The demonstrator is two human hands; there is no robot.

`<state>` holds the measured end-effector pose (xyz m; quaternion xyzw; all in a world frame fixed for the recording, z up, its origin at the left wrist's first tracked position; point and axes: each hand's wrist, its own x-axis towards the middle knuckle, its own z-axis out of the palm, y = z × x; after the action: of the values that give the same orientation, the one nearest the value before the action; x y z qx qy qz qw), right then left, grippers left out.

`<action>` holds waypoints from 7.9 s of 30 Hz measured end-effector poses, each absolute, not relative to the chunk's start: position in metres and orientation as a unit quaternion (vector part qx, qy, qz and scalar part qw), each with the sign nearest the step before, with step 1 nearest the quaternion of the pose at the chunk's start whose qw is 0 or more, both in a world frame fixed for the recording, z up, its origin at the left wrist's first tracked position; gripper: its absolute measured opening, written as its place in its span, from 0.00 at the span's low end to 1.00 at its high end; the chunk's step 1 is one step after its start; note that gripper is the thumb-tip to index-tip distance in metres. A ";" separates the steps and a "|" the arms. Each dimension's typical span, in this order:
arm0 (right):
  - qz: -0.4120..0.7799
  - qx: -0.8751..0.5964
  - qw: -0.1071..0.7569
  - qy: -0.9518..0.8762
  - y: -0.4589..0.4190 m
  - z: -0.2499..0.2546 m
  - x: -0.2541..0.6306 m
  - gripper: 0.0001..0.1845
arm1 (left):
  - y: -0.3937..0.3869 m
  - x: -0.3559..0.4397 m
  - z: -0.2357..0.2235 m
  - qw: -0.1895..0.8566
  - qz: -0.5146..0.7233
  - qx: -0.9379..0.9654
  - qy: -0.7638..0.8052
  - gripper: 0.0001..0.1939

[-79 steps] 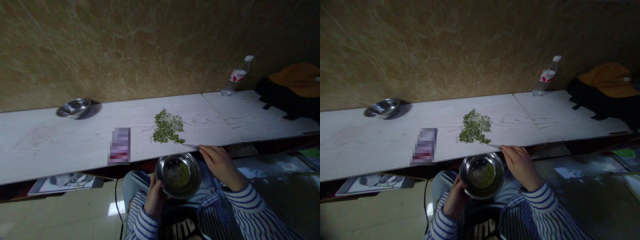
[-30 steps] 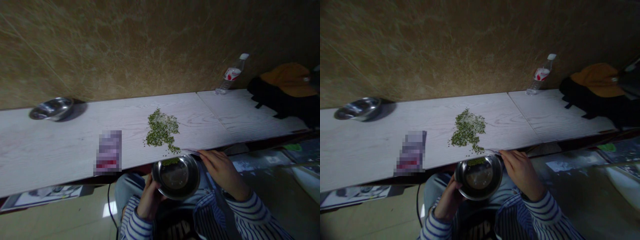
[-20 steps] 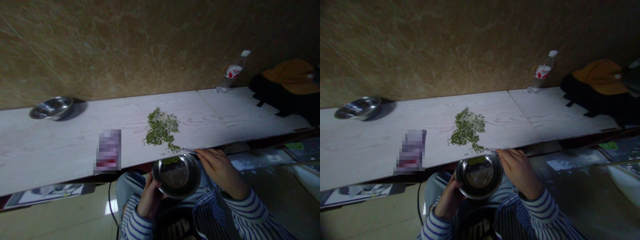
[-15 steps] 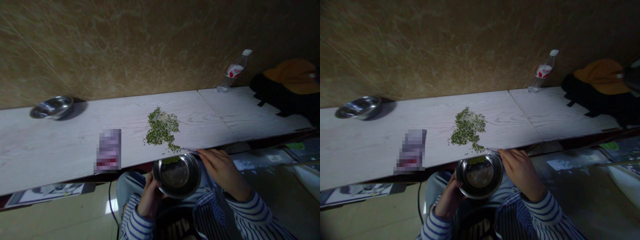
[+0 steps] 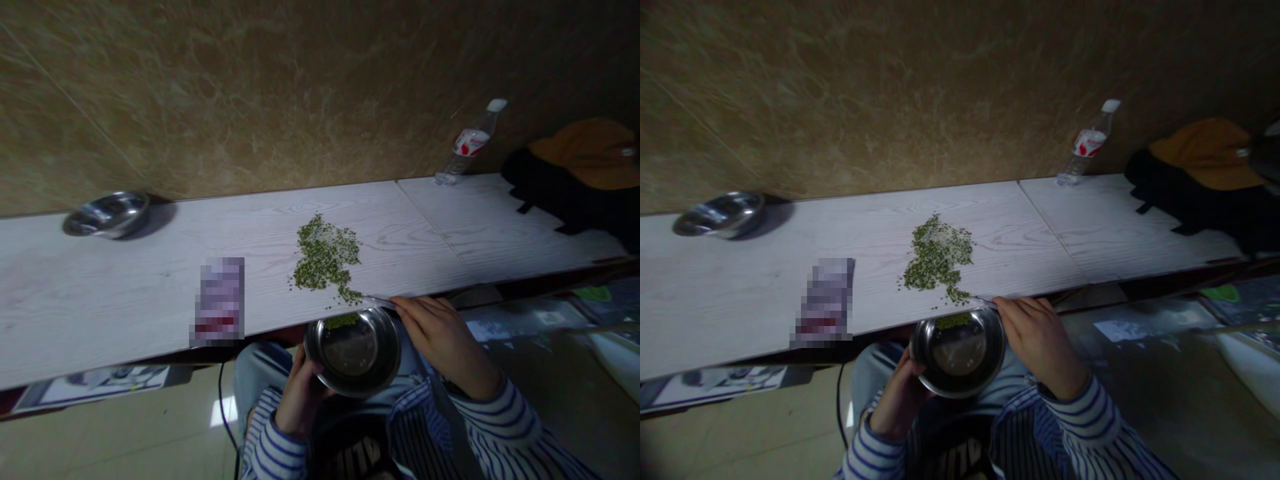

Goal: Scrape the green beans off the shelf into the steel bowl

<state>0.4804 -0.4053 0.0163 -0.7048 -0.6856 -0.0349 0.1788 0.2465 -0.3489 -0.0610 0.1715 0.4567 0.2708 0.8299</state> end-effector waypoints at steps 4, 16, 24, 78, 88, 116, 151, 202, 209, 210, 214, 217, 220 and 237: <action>-0.020 -0.700 0.179 -0.691 -0.403 0.018 0.475 0.13 | -0.350 0.246 -0.059 0.822 0.280 0.164 0.468 0.27; -0.047 -0.701 0.185 -0.688 -0.409 0.015 0.475 0.14 | -0.351 0.245 -0.056 0.821 0.287 0.166 0.465 0.27; -0.033 -0.697 0.180 -0.693 -0.411 0.018 0.473 0.14 | -0.352 0.244 -0.057 0.822 0.281 0.160 0.469 0.28; -0.008 -0.700 0.164 -0.695 -0.398 0.022 0.458 0.14 | -0.354 0.244 -0.050 0.831 0.283 0.167 0.448 0.28; -0.015 -0.702 0.173 -0.690 -0.397 0.020 0.456 0.14 | -0.353 0.241 -0.051 0.833 0.283 0.169 0.445 0.31; 0.010 -0.681 0.177 -0.710 -0.380 0.016 0.440 0.14 | -0.350 0.238 -0.047 0.823 0.293 0.165 0.458 0.30; -0.021 -0.690 0.183 -0.700 -0.340 0.009 0.471 0.15 | -0.346 0.235 -0.051 0.827 0.294 0.166 0.450 0.31; -0.032 -0.701 0.194 -0.686 -0.363 0.009 0.482 0.15 | -0.347 0.245 -0.054 0.826 0.282 0.169 0.458 0.32; -0.014 -0.695 0.211 -0.687 -0.372 0.007 0.483 0.14 | -0.348 0.246 -0.053 0.832 0.281 0.174 0.445 0.33; -0.021 -0.699 0.213 -0.682 -0.373 0.007 0.484 0.14 | -0.348 0.246 -0.053 0.832 0.281 0.175 0.445 0.33; -0.038 -0.710 0.209 -0.672 -0.375 0.005 0.488 0.14 | -0.348 0.248 -0.052 0.830 0.279 0.174 0.451 0.32; -0.025 -0.705 0.199 -0.680 -0.378 0.005 0.485 0.14 | -0.349 0.248 -0.052 0.825 0.276 0.180 0.459 0.31; -0.020 -0.700 0.198 -0.686 -0.380 0.007 0.484 0.14 | -0.350 0.247 -0.054 0.824 0.276 0.179 0.462 0.32; -0.022 -0.699 0.196 -0.687 -0.382 0.003 0.487 0.14 | -0.351 0.245 -0.052 0.826 0.285 0.168 0.456 0.32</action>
<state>0.4865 -0.3817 0.0035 -0.6990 -0.6874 -0.0224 0.1958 0.2448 -0.3512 -0.0522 0.1675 0.4565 0.2850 0.8260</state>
